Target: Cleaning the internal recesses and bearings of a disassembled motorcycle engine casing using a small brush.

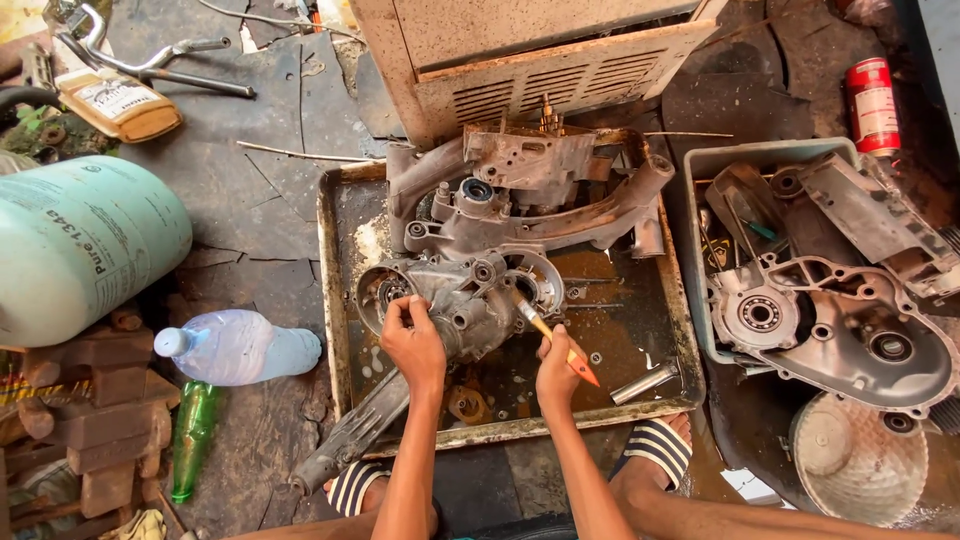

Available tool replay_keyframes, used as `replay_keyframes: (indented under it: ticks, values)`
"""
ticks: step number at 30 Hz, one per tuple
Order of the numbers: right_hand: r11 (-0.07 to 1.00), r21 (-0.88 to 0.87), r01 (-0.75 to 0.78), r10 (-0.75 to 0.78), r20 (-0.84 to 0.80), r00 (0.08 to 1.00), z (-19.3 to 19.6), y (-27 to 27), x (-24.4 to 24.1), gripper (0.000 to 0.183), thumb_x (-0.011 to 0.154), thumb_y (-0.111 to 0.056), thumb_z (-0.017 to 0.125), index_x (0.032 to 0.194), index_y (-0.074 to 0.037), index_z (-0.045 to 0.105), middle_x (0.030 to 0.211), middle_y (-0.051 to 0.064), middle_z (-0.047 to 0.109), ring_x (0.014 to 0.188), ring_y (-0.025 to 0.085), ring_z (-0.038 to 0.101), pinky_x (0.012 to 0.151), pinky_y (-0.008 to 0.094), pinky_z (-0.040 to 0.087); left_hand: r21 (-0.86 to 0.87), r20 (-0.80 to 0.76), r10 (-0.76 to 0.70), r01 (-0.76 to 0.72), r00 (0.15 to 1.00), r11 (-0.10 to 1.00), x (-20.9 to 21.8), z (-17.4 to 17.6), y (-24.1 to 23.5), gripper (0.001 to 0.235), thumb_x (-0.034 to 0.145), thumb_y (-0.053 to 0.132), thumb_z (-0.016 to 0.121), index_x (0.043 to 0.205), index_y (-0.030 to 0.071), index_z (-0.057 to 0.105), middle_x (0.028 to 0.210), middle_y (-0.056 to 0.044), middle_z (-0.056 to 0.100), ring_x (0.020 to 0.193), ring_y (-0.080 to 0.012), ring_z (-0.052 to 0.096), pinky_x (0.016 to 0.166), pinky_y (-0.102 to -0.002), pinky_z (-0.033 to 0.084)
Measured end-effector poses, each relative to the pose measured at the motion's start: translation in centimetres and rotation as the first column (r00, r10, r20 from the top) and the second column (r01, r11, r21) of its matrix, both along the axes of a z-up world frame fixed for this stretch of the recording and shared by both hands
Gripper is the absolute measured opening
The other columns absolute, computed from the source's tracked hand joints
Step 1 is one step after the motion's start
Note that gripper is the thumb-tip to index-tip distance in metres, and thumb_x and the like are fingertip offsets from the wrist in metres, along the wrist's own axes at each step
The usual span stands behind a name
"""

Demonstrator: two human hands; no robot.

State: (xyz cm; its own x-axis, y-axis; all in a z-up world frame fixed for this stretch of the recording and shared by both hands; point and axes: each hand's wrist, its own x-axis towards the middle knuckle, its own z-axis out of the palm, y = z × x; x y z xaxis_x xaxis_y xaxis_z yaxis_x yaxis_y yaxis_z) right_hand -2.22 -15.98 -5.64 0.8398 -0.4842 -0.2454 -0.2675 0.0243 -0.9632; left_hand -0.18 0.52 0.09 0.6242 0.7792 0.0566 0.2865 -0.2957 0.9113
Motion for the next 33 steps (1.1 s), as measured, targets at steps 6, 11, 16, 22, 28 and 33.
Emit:
replay_keyframes:
  ticks: [6,11,16,22,28,33]
  values:
    - [0.998,0.054,0.019,-0.018,-0.022,1.0,0.0,-0.4,-0.5,0.048,0.098,-0.025,0.052,0.053,-0.011,0.044,0.046,0.002,0.035,0.044,0.014,0.03,0.047,0.029,0.026,0.012,-0.005,0.0,0.0,1.0,1.0,0.0,-0.4,0.0,0.022,0.1,0.015,0.062,0.081,0.01,0.071,0.073,-0.011,0.068,0.068,-0.0262,0.064,0.071,-0.04,0.051]
    - [0.979,0.184,0.087,-0.083,-0.034,0.996,-4.6,-1.3,-1.6,0.05,0.099,-0.029,0.052,0.052,-0.012,0.042,0.046,0.001,0.034,0.045,0.011,0.03,0.046,0.024,0.021,0.003,0.004,-0.003,0.003,1.0,1.0,-0.1,-0.1,-0.1,0.024,0.102,0.014,0.061,0.082,0.009,0.071,0.073,-0.011,0.068,0.067,-0.0248,0.062,0.07,-0.04,0.05]
    - [0.94,0.15,0.306,-0.306,-0.024,0.952,-6.0,-1.9,-4.7,0.051,0.102,-0.026,0.052,0.054,-0.014,0.043,0.051,0.002,0.037,0.048,0.012,0.036,0.051,0.023,0.025,0.016,-0.011,0.011,-0.011,1.0,1.0,0.1,-0.9,0.2,0.022,0.099,0.016,0.064,0.079,0.01,0.072,0.071,-0.011,0.068,0.066,-0.0251,0.062,0.069,-0.039,0.05]
    - [0.891,-0.414,-0.185,-0.115,-0.601,0.791,-5.6,-1.2,-7.5,0.062,0.105,-0.048,0.043,0.057,-0.011,0.055,0.059,0.014,0.055,0.087,0.029,0.046,0.085,0.04,0.037,-0.024,-0.093,-0.037,0.035,0.995,0.999,0.2,0.0,0.2,0.023,0.102,0.018,0.054,0.088,0.008,0.069,0.083,-0.004,0.07,0.077,-0.0175,0.059,0.071,-0.036,0.044]
    - [0.961,-0.135,-0.239,0.11,-0.607,0.787,-8.3,-0.3,-7.1,0.054,0.096,-0.044,0.051,0.052,-0.013,0.05,0.049,0.001,0.049,0.052,0.023,0.053,0.069,0.038,0.042,0.007,0.026,-0.001,0.001,1.0,1.0,0.0,-0.2,0.1,0.025,0.103,0.014,0.048,0.09,0.008,0.068,0.088,-0.007,0.071,0.085,-0.0217,0.066,0.076,-0.036,0.05]
    - [0.994,0.013,0.112,-0.108,-0.181,0.978,-5.2,-1.6,-5.1,0.047,0.105,-0.032,0.053,0.064,-0.011,0.06,0.057,0.003,0.058,0.048,0.013,0.052,0.048,0.028,0.039,0.093,0.187,0.055,-0.074,0.981,0.993,-0.4,-0.8,-0.5,0.032,0.106,0.016,0.043,0.084,0.007,0.064,0.083,-0.006,0.066,0.084,-0.0223,0.059,0.072,-0.038,0.044]
